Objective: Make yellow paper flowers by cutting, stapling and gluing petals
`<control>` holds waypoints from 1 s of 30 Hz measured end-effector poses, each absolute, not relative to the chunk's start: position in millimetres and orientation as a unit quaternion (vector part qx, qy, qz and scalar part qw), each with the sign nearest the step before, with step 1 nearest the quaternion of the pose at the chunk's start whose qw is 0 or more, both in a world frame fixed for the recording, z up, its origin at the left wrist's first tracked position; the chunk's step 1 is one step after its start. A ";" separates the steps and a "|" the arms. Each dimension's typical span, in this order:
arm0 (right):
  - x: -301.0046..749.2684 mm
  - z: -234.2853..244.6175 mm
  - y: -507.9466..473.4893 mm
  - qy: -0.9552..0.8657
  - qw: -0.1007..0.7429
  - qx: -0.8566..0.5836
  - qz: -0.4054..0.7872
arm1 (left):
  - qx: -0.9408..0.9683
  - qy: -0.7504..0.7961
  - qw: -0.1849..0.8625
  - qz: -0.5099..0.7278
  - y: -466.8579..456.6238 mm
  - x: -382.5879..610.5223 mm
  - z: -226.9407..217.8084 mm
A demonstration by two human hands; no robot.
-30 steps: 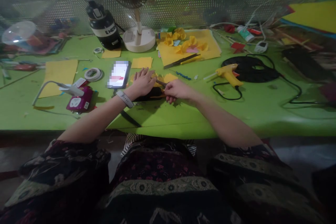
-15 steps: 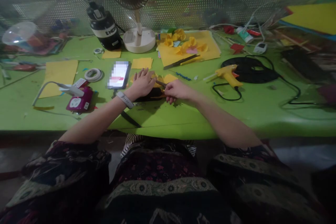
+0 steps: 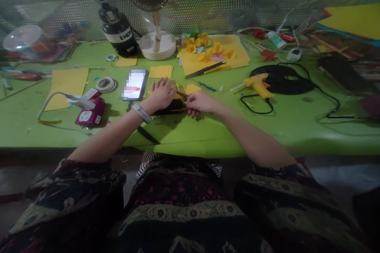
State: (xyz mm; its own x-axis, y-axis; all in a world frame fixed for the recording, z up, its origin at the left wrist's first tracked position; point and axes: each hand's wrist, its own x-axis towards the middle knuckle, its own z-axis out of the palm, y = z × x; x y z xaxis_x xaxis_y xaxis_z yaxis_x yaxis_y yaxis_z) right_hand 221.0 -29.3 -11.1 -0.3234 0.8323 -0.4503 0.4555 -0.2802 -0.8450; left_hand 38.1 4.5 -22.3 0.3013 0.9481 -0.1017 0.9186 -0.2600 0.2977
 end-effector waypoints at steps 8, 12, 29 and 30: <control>220.2 -10.4 -28.9 -0.573 0.160 -0.560 0.577 | 0.792 0.588 0.152 0.068 5.8 36.6 -25.9; 220.5 -10.9 -28.3 -0.581 0.157 -0.559 0.571 | 0.791 0.586 0.155 0.079 6.3 35.6 -28.1; 221.9 -13.1 -28.0 -0.582 0.162 -0.555 0.571 | 0.790 0.598 0.135 0.029 3.2 39.2 -20.7; 221.9 -13.1 -28.0 -0.583 0.161 -0.555 0.572 | 0.790 0.598 0.133 0.026 3.2 39.5 -20.3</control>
State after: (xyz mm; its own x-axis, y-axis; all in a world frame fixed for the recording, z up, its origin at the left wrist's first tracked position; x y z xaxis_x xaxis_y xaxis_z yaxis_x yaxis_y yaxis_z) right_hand 221.9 -28.0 -13.1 -0.3322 0.8302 -0.4476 0.4632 -0.2698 -0.8442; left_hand 39.5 3.2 -20.3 0.2831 0.9517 -0.1185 0.9379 -0.2489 0.2415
